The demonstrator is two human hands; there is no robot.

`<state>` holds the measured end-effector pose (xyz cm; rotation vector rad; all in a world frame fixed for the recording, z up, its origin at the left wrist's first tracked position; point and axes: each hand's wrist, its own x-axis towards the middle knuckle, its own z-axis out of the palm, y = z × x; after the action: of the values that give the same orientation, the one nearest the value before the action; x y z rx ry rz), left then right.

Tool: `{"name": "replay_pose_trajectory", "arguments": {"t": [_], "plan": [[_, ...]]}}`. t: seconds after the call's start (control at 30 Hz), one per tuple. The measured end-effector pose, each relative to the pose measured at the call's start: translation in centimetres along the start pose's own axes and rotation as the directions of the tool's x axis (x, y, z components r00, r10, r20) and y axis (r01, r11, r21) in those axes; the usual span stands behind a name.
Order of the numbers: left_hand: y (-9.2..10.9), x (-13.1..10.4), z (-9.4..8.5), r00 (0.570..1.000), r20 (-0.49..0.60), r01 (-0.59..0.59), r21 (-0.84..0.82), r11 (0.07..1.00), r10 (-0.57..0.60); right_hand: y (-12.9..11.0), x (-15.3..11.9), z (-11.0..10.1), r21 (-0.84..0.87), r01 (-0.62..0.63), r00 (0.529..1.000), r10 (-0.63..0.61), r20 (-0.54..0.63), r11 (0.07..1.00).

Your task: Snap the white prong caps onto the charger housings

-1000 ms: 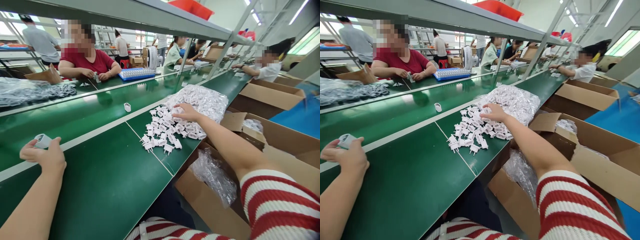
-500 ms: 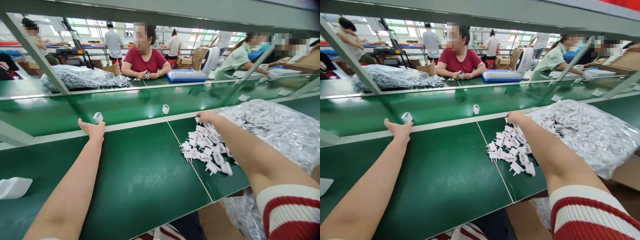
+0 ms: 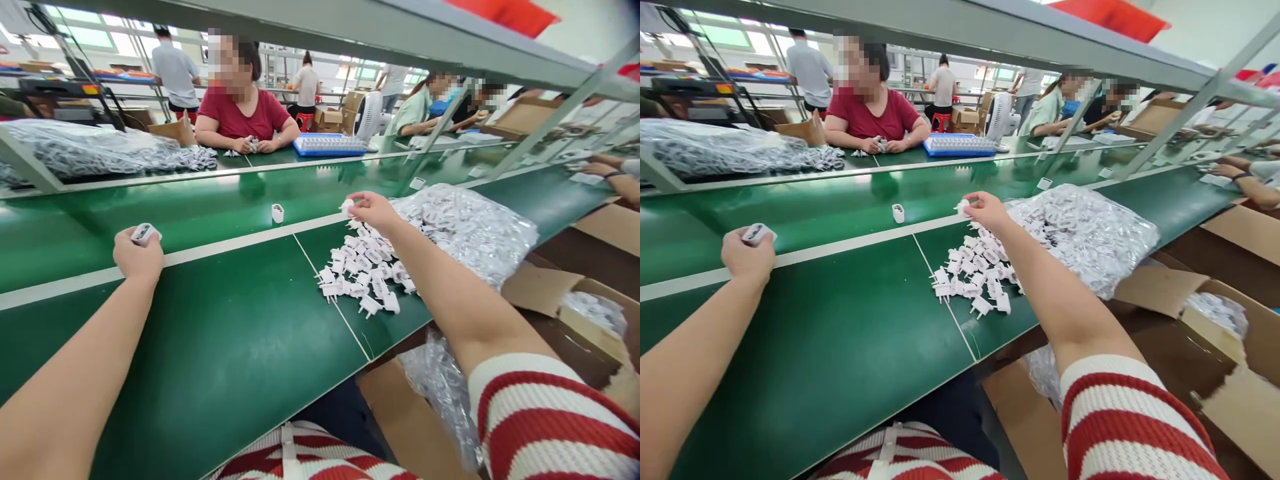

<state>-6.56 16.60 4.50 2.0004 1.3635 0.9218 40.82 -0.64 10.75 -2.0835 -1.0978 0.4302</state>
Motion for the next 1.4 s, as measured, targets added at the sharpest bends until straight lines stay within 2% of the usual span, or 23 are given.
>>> {"name": "replay_pose_trajectory", "arguments": {"t": [0.07, 0.1, 0.13, 0.2, 0.27, 0.33, 0.4, 0.47, 0.57, 0.63, 0.73, 0.8, 0.9, 1.0, 1.13, 1.33, 1.4], "plan": [[1.5, -2.6, 1.3, 0.995, -0.087, 0.050, 0.018, 0.999, -0.048, -1.1, -2.4, 0.4, 0.223, 0.067, 0.986, -0.099, 0.133, 0.973], [2.4, -4.1, 2.0, 0.993, -0.096, 0.068, 0.023, 0.997, -0.065, -1.7, -3.9, 0.8, 0.404, 0.076, 0.956, -0.181, 0.229, 0.912], [3.3, -5.8, 2.8, 0.996, -0.066, 0.068, 0.019, 0.997, -0.067, -2.4, -5.3, 1.5, 0.566, 0.051, 0.908, -0.274, 0.318, 0.823], [5.1, -9.0, 4.3, 0.998, 0.035, 0.053, -0.023, 0.998, -0.053, -3.9, -8.2, 3.2, 0.742, -0.044, 0.814, -0.407, 0.415, 0.669], [6.6, -11.7, 5.5, 0.993, 0.119, 0.037, -0.097, 0.995, -0.026, -5.3, -10.7, 5.2, 0.788, -0.144, 0.762, -0.441, 0.474, 0.598], [7.3, -13.4, 6.3, 0.986, 0.169, 0.021, -0.158, 0.987, 0.006, -6.5, -12.5, 7.4, 0.800, -0.245, 0.729, -0.439, 0.525, 0.548], [7.0, -14.3, 6.9, 0.982, 0.187, 0.008, -0.180, 0.984, 0.026, -7.4, -13.6, 9.4, 0.783, -0.321, 0.710, -0.411, 0.571, 0.533], [6.2, -14.4, 7.3, 0.976, 0.215, 0.009, -0.191, 0.981, 0.033, -8.1, -14.2, 11.1, 0.751, -0.344, 0.715, -0.362, 0.599, 0.564], [5.0, -14.1, 7.6, 0.965, 0.250, -0.024, -0.198, 0.980, 0.074, -8.3, -14.8, 13.2, 0.733, -0.298, 0.759, -0.314, 0.571, 0.612], [4.7, -13.7, 7.6, 0.958, 0.269, -0.048, -0.191, 0.980, 0.100, -7.9, -15.1, 14.3, 0.739, -0.215, 0.800, -0.319, 0.508, 0.638], [4.9, -13.4, 7.3, 0.940, 0.326, -0.046, -0.182, 0.982, 0.104, -6.9, -15.5, 15.7, 0.735, 0.021, 0.869, -0.376, 0.322, 0.677], [5.1, -13.2, 7.3, 0.933, 0.343, -0.053, -0.179, 0.982, 0.113, -6.3, -15.8, 16.5, 0.669, 0.228, 0.885, -0.438, 0.161, 0.707], [5.1, -13.2, 7.4, 0.933, 0.336, -0.070, -0.178, 0.982, 0.127, -6.0, -16.2, 17.2, 0.499, 0.475, 0.833, -0.554, 0.011, 0.725], [4.9, -13.3, 7.6, 0.934, 0.331, -0.074, -0.193, 0.978, 0.136, -6.0, -16.4, 17.6, 0.386, 0.598, 0.764, -0.645, -0.010, 0.703], [4.9, -13.3, 7.6, 0.934, 0.323, -0.078, -0.230, 0.970, 0.152, -5.9, -16.5, 17.9, 0.285, 0.653, 0.728, -0.685, 0.021, 0.702], [5.0, -13.3, 7.6, 0.932, 0.334, -0.069, -0.221, 0.973, 0.142, -5.6, -16.4, 18.2, 0.260, 0.674, 0.715, -0.699, 0.004, 0.691], [5.1, -13.3, 7.6, 0.935, 0.335, -0.044, -0.214, 0.976, 0.115, -5.7, -16.5, 18.1, 0.238, 0.661, 0.727, -0.686, 0.028, 0.711]]}}
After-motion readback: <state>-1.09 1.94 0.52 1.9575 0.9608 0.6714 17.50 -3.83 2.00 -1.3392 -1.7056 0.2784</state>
